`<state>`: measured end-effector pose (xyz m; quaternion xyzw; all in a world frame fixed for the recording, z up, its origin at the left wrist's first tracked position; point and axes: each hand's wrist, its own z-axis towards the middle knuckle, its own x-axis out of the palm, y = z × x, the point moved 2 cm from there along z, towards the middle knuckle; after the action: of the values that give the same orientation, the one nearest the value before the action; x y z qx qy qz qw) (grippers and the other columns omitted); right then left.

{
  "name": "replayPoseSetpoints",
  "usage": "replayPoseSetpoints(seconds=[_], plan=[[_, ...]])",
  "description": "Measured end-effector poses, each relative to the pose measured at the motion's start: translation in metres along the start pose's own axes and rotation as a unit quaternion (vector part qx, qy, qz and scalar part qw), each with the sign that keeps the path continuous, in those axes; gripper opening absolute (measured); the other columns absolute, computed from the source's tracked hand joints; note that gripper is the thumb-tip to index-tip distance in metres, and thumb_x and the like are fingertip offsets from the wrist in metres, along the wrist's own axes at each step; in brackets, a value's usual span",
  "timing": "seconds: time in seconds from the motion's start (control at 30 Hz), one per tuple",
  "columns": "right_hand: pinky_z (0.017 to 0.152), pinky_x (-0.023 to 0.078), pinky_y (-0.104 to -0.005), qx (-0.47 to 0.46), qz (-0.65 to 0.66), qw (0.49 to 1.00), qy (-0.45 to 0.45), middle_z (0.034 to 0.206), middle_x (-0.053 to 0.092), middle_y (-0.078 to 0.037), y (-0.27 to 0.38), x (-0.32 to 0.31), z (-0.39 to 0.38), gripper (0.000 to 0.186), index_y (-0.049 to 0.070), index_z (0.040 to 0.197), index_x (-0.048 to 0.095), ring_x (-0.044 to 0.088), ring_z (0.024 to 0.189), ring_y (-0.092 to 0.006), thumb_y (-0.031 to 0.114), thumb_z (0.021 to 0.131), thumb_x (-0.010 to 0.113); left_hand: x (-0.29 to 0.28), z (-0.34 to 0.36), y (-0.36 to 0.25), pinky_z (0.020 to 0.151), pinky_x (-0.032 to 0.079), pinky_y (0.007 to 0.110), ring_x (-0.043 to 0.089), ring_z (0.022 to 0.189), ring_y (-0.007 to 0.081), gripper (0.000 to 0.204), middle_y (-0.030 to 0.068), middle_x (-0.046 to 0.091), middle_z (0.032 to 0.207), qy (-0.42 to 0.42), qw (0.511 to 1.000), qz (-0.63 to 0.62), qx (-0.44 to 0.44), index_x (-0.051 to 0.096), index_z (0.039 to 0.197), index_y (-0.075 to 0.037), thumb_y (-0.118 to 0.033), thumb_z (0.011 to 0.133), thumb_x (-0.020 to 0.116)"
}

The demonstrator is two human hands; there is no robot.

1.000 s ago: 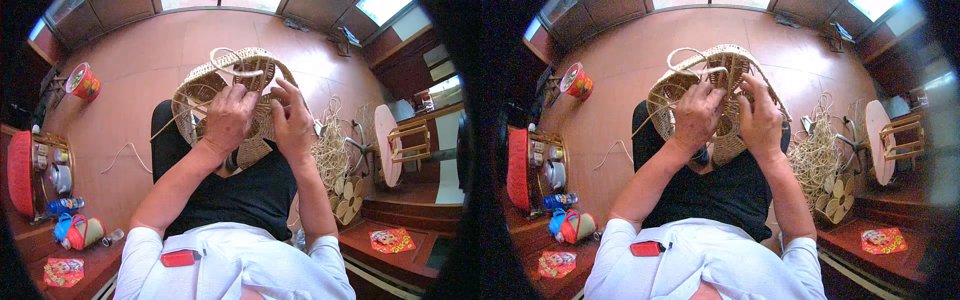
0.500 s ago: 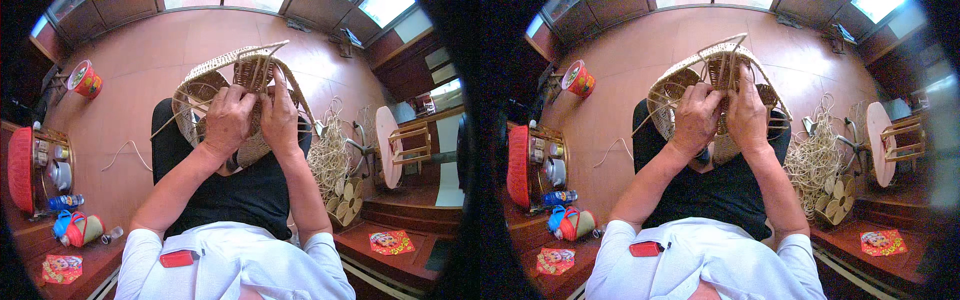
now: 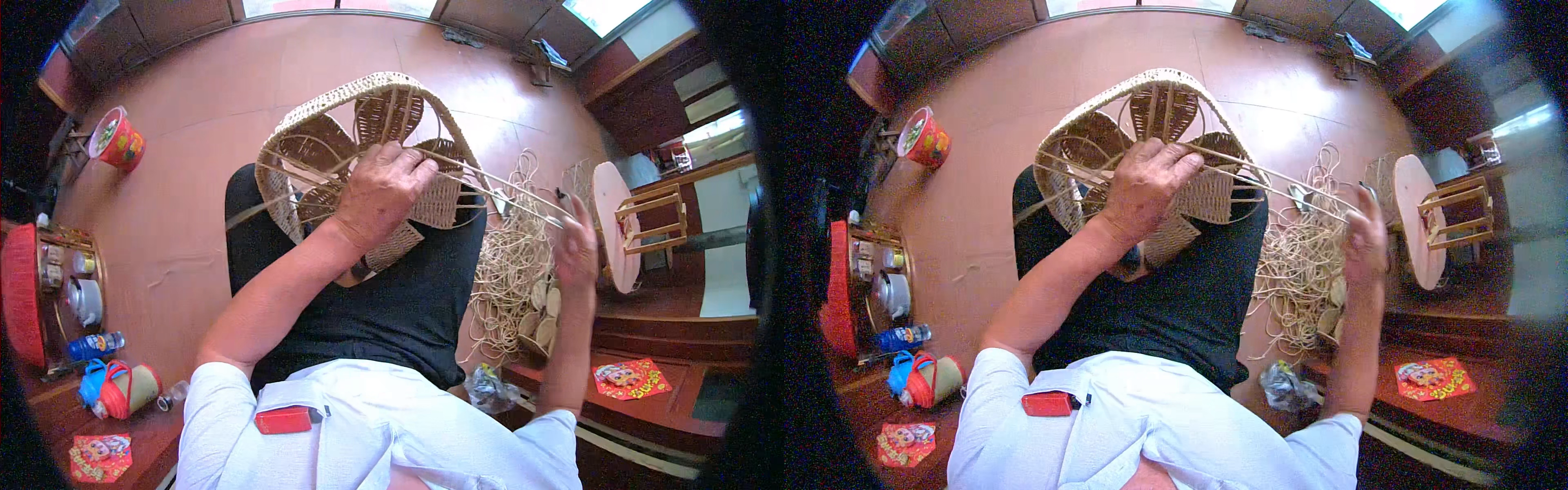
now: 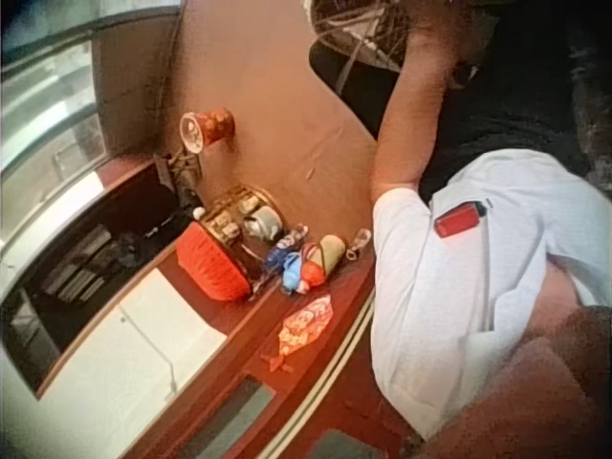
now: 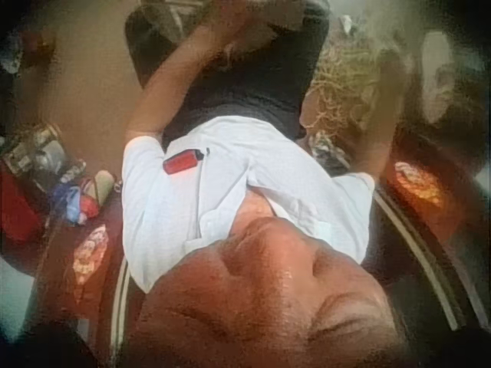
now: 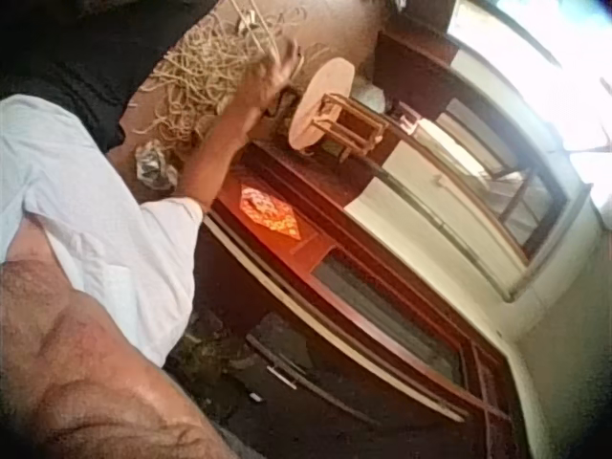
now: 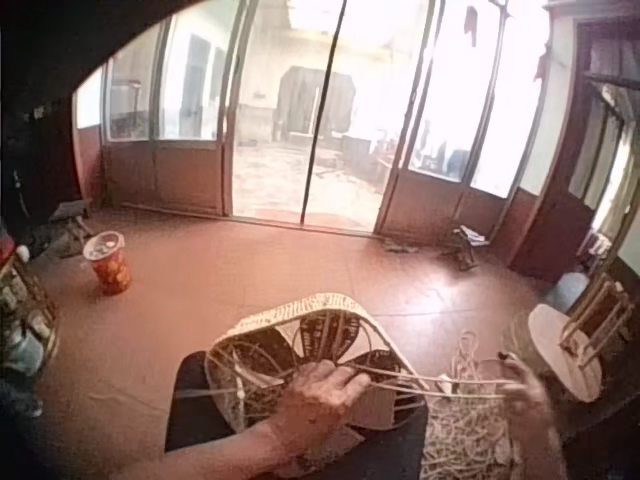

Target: Weaving and assembling a floral-shaped wicker or rattan decorative object.

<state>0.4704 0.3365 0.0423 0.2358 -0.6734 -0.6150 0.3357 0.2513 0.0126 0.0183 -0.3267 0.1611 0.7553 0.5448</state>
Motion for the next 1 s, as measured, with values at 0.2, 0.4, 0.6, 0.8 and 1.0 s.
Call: replayPoseSetpoints(seconds=[0.2, 0.4, 0.6, 0.8, 1.0], plan=[[0.037, 0.032, -0.0199, 0.063, 0.062, 0.933, -0.349, 0.09, 0.068, -0.001, 0.019, -0.391, -0.051, 0.025, 0.014, 0.128, 0.072, 0.037, 0.044, -0.0084, 0.024, 0.105, 0.068, -0.001, 0.011, -0.005, 0.091, 0.059, 0.043, 0.07, 0.099, 0.0269, 0.028, 0.0054, 0.077, 0.109, 0.047, 0.998, -0.014, -0.026, 0.079, 0.111, -0.01, -0.008, 0.084, 0.074], [0.035, 0.029, -0.0257, 0.084, 0.043, 0.816, -0.57, 0.064, 0.048, 0.006, 0.034, -0.568, -0.199, 0.024, 0.023, 0.087, 0.063, 0.033, 0.039, -0.0108, 0.038, 0.101, 0.075, 0.002, 0.01, 0.0, 0.091, 0.06, 0.044, 0.071, 0.1, 0.0297, 0.029, 0.0072, 0.076, 0.109, 0.026, 0.994, -0.086, -0.066, 0.077, 0.112, -0.01, -0.005, 0.084, 0.076], [0.034, 0.032, -0.022, 0.104, 0.03, 0.771, -0.628, 0.058, 0.049, 0.007, 0.009, -0.549, -0.264, 0.025, 0.022, 0.087, 0.064, 0.038, 0.04, -0.0072, 0.035, 0.1, 0.08, 0.0, 0.017, -0.002, 0.09, 0.06, 0.045, 0.071, 0.1, 0.0312, 0.027, 0.0084, 0.075, 0.105, 0.052, 0.993, -0.09, -0.063, 0.075, 0.11, -0.011, -0.004, 0.084, 0.076], [0.036, 0.029, -0.0208, 0.129, 0.083, 0.783, -0.602, 0.065, 0.046, 0.006, -0.067, -0.516, -0.27, 0.023, 0.018, 0.092, 0.064, 0.038, 0.046, -0.0084, 0.033, 0.102, 0.079, -0.003, 0.026, -0.011, 0.089, 0.059, 0.046, 0.07, 0.098, 0.0312, 0.019, 0.008, 0.073, 0.101, 0.07, 0.995, -0.042, -0.061, 0.073, 0.107, -0.011, -0.009, 0.088, 0.077], [0.043, 0.031, -0.0252, 0.185, 0.093, 0.758, -0.619, 0.065, 0.04, 0.007, -0.042, -0.56, -0.29, 0.032, 0.019, 0.095, 0.062, 0.038, 0.047, -0.0082, 0.037, 0.095, 0.088, 0.0, 0.025, -0.005, 0.087, 0.058, 0.047, 0.07, 0.096, 0.0313, 0.017, 0.0073, 0.073, 0.097, 0.056, 0.991, -0.071, -0.095, 0.071, 0.105, -0.012, -0.009, 0.09, 0.077]])
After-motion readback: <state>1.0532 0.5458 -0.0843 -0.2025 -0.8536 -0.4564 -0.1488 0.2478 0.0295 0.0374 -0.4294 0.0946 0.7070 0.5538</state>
